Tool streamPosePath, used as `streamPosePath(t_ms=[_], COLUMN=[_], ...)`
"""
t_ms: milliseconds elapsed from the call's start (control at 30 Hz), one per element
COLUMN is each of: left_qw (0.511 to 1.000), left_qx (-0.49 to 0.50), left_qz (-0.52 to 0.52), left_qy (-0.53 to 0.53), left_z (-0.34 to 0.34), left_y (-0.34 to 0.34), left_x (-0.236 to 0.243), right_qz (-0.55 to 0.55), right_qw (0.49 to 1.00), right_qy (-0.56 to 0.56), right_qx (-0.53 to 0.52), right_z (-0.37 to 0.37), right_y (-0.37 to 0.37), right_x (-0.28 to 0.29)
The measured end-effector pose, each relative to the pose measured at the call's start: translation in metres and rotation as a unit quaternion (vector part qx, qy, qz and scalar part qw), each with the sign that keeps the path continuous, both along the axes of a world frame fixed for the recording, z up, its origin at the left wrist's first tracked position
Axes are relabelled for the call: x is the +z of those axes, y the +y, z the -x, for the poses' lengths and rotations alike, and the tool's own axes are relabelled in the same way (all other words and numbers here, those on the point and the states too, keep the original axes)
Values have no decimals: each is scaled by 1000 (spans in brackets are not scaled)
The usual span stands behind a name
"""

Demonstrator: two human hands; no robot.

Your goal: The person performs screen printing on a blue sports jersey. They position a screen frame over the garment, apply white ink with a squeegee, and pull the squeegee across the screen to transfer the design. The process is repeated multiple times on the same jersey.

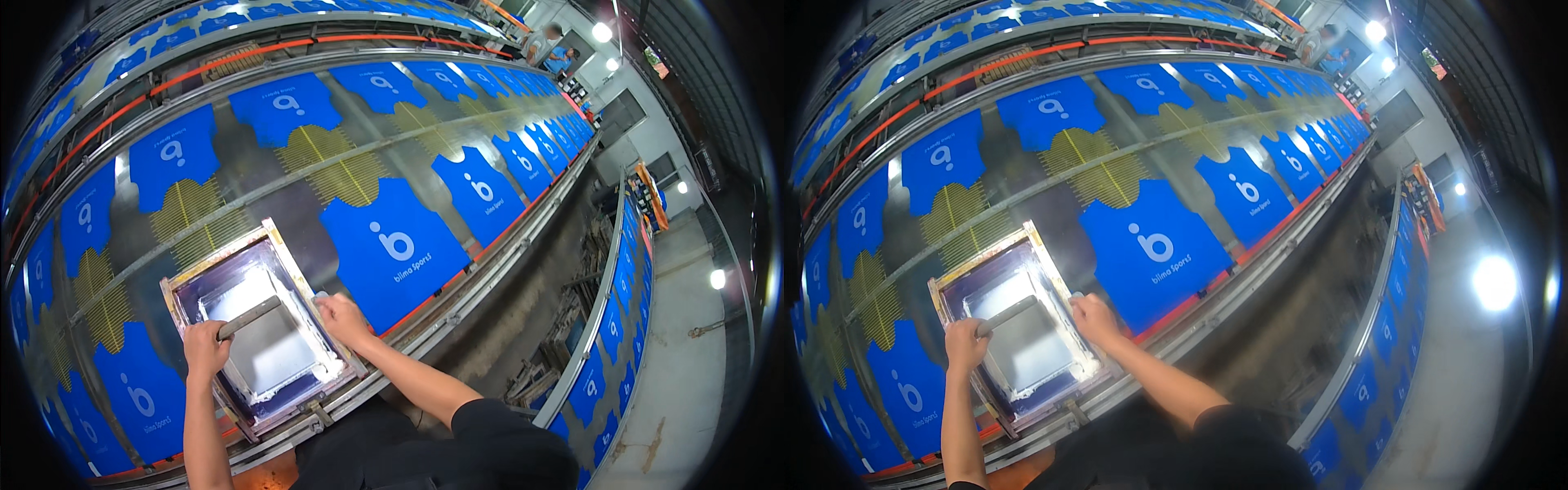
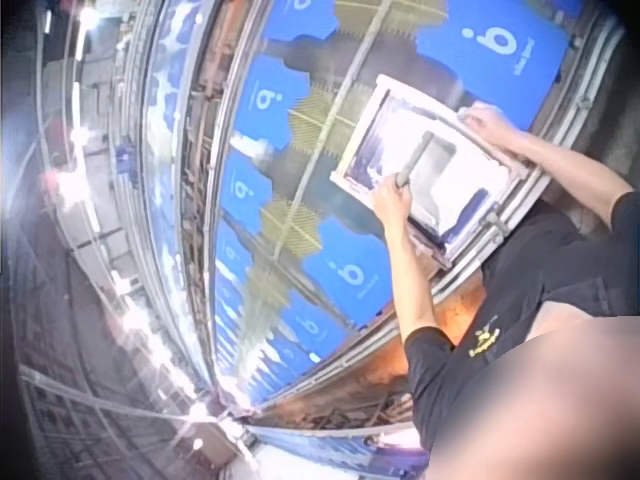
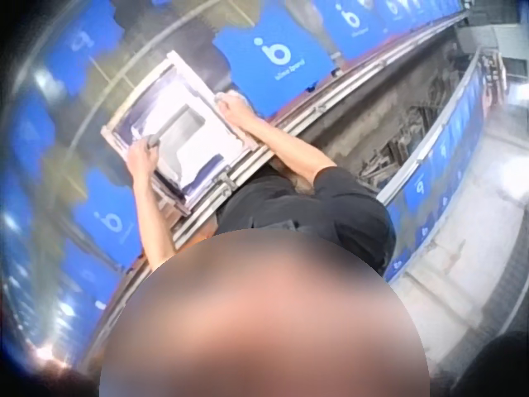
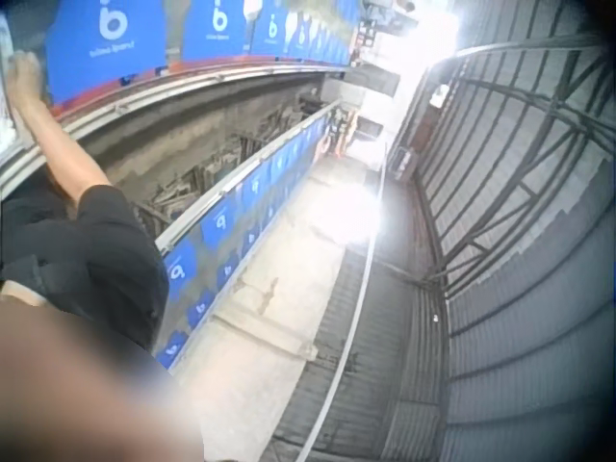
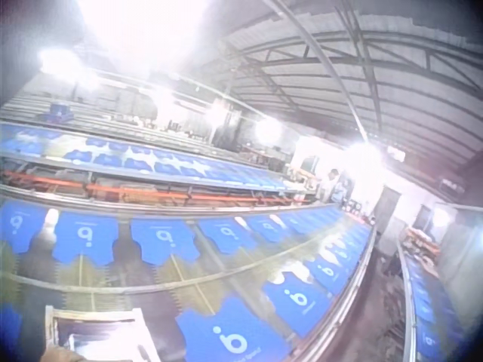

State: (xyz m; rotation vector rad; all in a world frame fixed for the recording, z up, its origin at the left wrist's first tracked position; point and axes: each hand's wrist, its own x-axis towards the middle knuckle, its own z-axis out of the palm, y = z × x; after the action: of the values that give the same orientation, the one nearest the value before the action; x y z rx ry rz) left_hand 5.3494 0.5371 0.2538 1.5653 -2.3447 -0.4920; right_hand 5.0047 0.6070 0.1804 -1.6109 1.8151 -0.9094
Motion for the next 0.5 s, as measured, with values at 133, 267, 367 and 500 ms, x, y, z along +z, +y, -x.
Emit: streamPosePath(t_ms=[133,267,367,500], left_qw=[1000,1000,1000,1000], left_qx=[6,11,11,-10], left_qz=[-3,13,17,-4], left_qy=[1,5,7,1], left_z=[3,4,2,0], left_y=[-6,-12,-14,-20], left_x=[2,-1,-1,3], right_qz=[3,-69,-82,-106], right_qw=[993,993,991,984], right_qy=[70,38,57,89], right_qx=[-92,-87,-91,-111], right_z=[2,-11,-19,-23], right_y=[-41,-55,-47,-42], right_x=[-30,-55,-61,-59])
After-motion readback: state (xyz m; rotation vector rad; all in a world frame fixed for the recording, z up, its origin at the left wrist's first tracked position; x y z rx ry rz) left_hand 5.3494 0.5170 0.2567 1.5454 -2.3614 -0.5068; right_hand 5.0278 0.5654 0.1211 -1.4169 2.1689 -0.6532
